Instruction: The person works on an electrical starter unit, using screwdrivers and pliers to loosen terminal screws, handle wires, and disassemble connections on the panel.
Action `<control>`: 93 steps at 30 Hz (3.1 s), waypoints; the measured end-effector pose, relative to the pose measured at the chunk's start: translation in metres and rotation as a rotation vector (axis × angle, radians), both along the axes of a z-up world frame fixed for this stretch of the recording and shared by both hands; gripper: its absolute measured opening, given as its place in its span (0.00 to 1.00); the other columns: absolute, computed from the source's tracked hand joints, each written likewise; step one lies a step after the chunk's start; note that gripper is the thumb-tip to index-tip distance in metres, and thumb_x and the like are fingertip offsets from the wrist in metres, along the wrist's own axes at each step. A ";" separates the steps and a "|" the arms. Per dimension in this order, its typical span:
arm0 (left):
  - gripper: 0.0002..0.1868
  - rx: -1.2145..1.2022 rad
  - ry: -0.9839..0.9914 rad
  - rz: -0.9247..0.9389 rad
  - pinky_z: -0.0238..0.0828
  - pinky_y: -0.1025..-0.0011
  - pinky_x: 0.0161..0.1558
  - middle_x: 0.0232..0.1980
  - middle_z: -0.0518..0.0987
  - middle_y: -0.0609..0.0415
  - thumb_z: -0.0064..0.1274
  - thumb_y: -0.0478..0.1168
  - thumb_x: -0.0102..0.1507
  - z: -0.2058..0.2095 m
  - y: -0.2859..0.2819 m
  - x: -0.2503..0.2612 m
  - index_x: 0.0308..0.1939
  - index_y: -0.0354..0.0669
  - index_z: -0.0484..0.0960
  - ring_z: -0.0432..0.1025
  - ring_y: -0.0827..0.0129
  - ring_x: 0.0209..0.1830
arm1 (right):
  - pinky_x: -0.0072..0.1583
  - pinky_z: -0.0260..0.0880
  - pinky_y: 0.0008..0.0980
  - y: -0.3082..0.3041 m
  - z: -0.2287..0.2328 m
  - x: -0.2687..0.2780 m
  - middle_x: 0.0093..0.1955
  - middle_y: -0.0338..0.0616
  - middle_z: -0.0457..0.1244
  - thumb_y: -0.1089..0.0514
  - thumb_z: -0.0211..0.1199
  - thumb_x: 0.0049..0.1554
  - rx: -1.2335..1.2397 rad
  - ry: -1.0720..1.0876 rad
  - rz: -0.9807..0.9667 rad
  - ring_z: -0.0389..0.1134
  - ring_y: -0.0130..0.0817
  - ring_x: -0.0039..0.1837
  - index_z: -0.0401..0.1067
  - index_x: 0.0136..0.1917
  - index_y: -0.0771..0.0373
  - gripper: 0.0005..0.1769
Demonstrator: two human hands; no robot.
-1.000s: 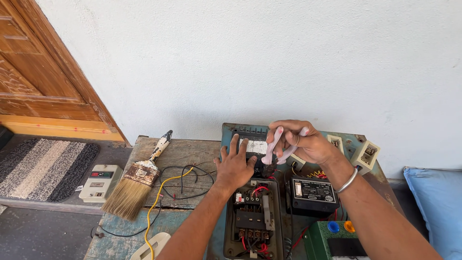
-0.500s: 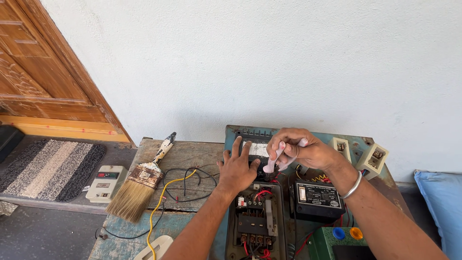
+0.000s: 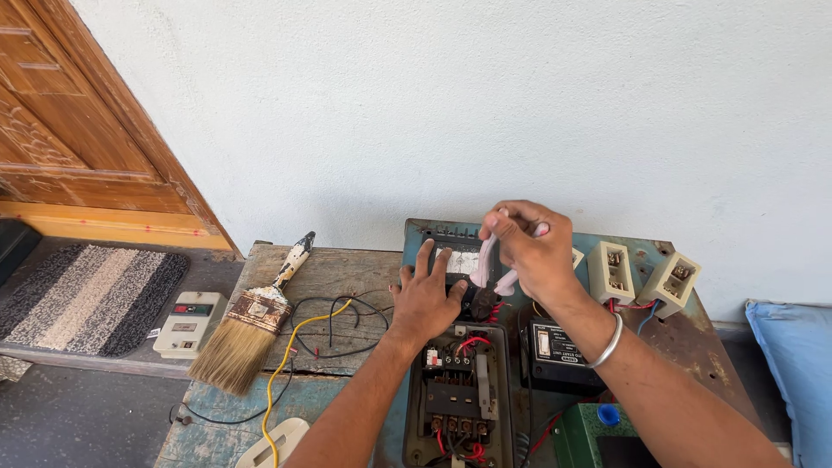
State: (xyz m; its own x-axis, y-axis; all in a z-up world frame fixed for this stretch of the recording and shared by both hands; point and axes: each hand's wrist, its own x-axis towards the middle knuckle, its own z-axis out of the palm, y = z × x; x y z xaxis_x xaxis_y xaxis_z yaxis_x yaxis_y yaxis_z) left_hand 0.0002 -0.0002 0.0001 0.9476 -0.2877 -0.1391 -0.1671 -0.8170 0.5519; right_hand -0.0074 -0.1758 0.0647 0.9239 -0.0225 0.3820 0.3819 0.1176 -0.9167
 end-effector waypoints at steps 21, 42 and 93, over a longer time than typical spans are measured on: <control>0.36 -0.019 -0.028 -0.004 0.41 0.28 0.72 0.84 0.39 0.55 0.46 0.56 0.68 -0.004 -0.001 0.001 0.78 0.59 0.53 0.44 0.34 0.78 | 0.35 0.69 0.17 -0.001 -0.010 -0.021 0.38 0.40 0.72 0.65 0.70 0.56 -0.300 -0.254 -0.093 0.70 0.15 0.36 0.78 0.47 0.66 0.05; 0.41 0.052 -0.118 -0.127 0.29 0.29 0.74 0.83 0.45 0.50 0.56 0.48 0.59 0.006 0.004 -0.012 0.76 0.53 0.59 0.29 0.40 0.83 | 0.36 0.67 0.24 -0.032 0.013 -0.024 0.42 0.47 0.72 0.45 0.61 0.67 -0.203 -0.492 0.065 0.67 0.23 0.35 0.79 0.49 0.65 0.20; 0.41 0.090 -0.056 -0.130 0.32 0.33 0.76 0.84 0.38 0.57 0.52 0.53 0.63 0.005 -0.002 -0.007 0.79 0.59 0.54 0.34 0.34 0.81 | 0.48 0.78 0.37 -0.100 -0.196 -0.372 0.46 0.42 0.72 0.50 0.72 0.53 -1.344 -0.111 -0.016 0.76 0.35 0.52 0.78 0.41 0.57 0.10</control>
State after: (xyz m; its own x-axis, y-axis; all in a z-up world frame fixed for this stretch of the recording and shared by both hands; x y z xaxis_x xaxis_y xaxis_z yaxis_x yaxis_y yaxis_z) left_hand -0.0070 -0.0018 0.0054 0.9102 -0.3972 -0.1176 -0.3032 -0.8321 0.4644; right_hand -0.3790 -0.2756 -0.1314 0.8901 0.4149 0.1885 0.4537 -0.8454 -0.2818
